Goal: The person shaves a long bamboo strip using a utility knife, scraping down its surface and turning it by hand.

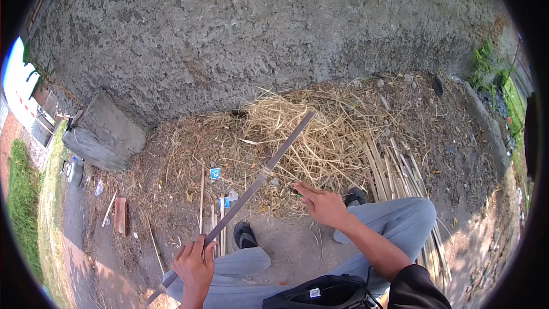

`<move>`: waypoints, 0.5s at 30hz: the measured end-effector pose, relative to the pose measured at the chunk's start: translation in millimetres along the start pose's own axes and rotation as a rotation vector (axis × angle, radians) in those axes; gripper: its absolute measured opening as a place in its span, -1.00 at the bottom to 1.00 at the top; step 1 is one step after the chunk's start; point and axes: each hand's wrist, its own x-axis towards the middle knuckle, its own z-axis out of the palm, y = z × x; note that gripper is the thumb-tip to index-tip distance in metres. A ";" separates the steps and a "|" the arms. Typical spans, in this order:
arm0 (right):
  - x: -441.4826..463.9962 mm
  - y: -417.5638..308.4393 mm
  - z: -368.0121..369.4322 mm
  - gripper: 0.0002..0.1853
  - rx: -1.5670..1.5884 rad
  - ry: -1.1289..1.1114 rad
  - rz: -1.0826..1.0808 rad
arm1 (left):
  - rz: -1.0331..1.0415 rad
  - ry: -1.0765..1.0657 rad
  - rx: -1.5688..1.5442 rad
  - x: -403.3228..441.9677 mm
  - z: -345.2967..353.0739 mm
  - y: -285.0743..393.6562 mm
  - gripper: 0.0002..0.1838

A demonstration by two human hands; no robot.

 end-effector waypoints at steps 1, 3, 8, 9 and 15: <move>-0.5 0.2 1.7 -0.56 -0.019 -0.022 0.033 | -0.003 0.005 -0.002 8.9 2.4 1.9 -0.77; -1.5 0.0 3.3 -0.56 -0.042 -0.044 0.062 | 0.028 0.028 0.003 27.6 6.0 8.1 -0.73; -1.3 1.5 5.8 -0.55 0.147 0.059 0.082 | 0.092 0.125 -0.112 63.9 51.8 5.4 -0.73; -1.9 3.9 8.8 -0.55 0.140 0.058 0.086 | 0.092 0.146 -0.181 66.8 64.6 3.6 -0.73; -1.3 21.8 20.9 -0.56 0.487 0.045 0.174 | 0.102 0.157 -0.268 55.0 115.5 -4.5 -0.73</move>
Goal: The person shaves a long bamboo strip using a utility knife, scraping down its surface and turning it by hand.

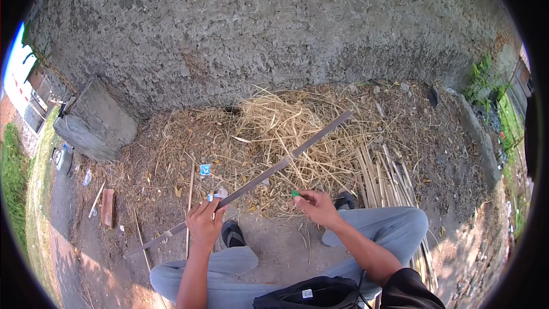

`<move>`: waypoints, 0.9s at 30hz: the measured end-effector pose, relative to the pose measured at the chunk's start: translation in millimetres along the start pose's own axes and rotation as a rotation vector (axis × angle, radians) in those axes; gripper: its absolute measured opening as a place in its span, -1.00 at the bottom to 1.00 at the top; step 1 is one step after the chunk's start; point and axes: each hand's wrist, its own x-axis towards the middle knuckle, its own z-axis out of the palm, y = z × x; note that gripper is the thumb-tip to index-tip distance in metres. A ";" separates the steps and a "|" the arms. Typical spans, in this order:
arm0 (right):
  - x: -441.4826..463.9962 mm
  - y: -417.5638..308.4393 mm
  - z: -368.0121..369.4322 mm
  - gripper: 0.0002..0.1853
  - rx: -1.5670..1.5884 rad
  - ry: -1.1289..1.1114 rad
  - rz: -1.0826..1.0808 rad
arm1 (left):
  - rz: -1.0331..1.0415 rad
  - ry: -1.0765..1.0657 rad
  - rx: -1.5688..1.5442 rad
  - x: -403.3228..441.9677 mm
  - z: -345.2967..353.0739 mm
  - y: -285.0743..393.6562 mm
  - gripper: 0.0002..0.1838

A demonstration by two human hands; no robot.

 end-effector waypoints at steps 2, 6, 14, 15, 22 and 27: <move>5.1 -6.4 -8.5 -0.61 0.733 -0.184 0.470 | -0.013 -0.016 -0.002 -3.5 2.5 4.4 -0.73; 3.1 -15.8 -3.3 -0.69 0.831 -0.142 0.574 | -0.022 -0.016 0.007 -8.9 0.9 15.2 -0.74; -5.8 -6.5 21.1 -0.78 0.985 -0.313 0.627 | -0.068 -0.048 0.043 -14.6 0.3 29.2 -0.79; -7.0 -4.6 25.4 -0.79 0.904 -0.307 0.651 | -0.077 -0.051 0.042 -16.4 1.1 30.8 -0.79; -11.3 4.8 42.6 -0.70 0.775 -0.186 0.725 | -0.093 -0.098 -0.003 -28.3 7.6 25.7 -0.80; -18.6 10.4 52.2 -0.58 0.296 -0.031 0.357 | -0.079 -0.096 0.018 -30.8 5.7 25.6 -0.80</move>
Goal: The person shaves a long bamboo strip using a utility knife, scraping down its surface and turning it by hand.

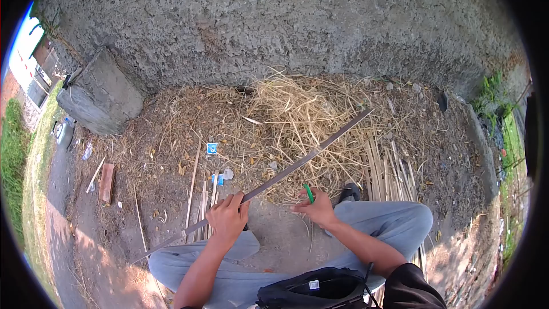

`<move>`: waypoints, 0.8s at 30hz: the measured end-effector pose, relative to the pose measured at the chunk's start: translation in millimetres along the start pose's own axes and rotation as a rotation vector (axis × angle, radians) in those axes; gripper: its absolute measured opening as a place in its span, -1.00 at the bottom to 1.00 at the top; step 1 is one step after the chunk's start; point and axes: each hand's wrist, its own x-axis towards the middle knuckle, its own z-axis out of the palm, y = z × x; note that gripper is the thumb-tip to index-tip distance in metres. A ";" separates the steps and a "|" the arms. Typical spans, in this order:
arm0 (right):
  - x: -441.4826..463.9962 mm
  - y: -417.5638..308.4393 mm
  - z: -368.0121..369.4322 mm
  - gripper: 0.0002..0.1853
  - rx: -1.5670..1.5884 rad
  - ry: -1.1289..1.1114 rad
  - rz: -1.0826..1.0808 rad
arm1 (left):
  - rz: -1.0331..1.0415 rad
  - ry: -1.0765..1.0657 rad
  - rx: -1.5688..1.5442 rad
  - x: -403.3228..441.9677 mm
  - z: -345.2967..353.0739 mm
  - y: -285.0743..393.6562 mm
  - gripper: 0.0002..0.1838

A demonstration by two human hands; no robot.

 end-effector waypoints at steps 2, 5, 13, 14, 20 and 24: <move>17.4 37.5 8.6 -0.57 -0.068 0.093 -0.167 | -0.027 -0.048 -0.010 -1.4 -0.8 0.9 -0.81; 10.9 11.5 1.0 -0.54 -0.010 0.083 -0.071 | 0.025 0.009 -0.003 -0.1 -1.2 0.6 -0.81; -12.3 -44.1 6.2 -0.60 0.619 -0.035 0.085 | 0.223 0.180 0.225 2.2 -1.5 6.6 -0.75; -12.7 -49.6 7.4 -0.69 0.717 -0.006 0.096 | 0.256 0.214 0.242 3.2 -1.8 10.3 -0.73; -8.8 -44.0 1.2 -0.79 0.869 0.172 0.107 | 0.335 0.160 0.184 -5.6 1.6 19.8 -0.66; -7.9 -48.4 -3.1 -0.77 0.892 0.183 0.104 | 0.296 0.121 0.093 -8.4 6.2 16.2 -0.67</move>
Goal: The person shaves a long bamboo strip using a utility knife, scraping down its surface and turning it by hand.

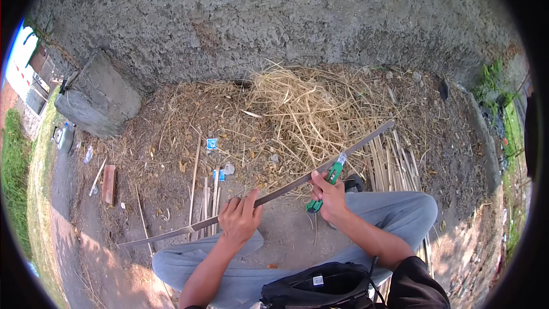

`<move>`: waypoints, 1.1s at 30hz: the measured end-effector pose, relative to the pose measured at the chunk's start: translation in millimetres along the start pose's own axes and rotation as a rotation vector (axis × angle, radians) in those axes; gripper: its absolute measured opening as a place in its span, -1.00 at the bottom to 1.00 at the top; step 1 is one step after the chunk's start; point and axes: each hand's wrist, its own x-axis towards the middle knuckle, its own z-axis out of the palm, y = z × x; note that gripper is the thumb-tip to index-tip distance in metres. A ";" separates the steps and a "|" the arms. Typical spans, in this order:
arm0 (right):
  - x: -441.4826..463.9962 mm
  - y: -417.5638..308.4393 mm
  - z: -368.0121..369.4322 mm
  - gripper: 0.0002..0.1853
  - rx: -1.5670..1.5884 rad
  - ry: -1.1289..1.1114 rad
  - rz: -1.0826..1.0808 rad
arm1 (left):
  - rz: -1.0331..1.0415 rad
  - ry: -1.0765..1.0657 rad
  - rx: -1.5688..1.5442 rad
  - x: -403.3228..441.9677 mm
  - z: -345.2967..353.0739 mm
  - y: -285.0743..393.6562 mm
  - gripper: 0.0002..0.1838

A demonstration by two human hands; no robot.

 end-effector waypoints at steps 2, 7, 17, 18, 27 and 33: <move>2.5 1.0 -2.4 -0.82 -0.010 -0.011 -0.012 | -0.087 0.027 -0.167 -3.1 3.5 -1.9 -0.72; -8.0 -2.9 9.8 -0.85 -0.063 -0.103 -0.068 | -0.055 -0.016 -0.279 2.0 -3.5 -1.0 -0.73; 10.4 -15.3 -3.7 -0.83 -0.104 0.019 -0.271 | -0.201 -0.268 -0.503 12.4 -8.8 3.6 -0.41; 16.6 -28.5 -5.4 -0.80 -0.055 0.086 -0.324 | -0.193 -0.266 -0.507 13.8 -12.1 0.8 -0.41; 38.8 -77.2 -35.9 -0.74 -0.012 0.349 -0.344 | -0.203 -0.165 -0.227 5.1 -15.2 -35.7 -0.26; 43.1 -81.2 -41.1 -0.71 0.000 0.355 -0.297 | -0.125 -0.129 -0.054 9.2 -14.9 -35.7 -0.44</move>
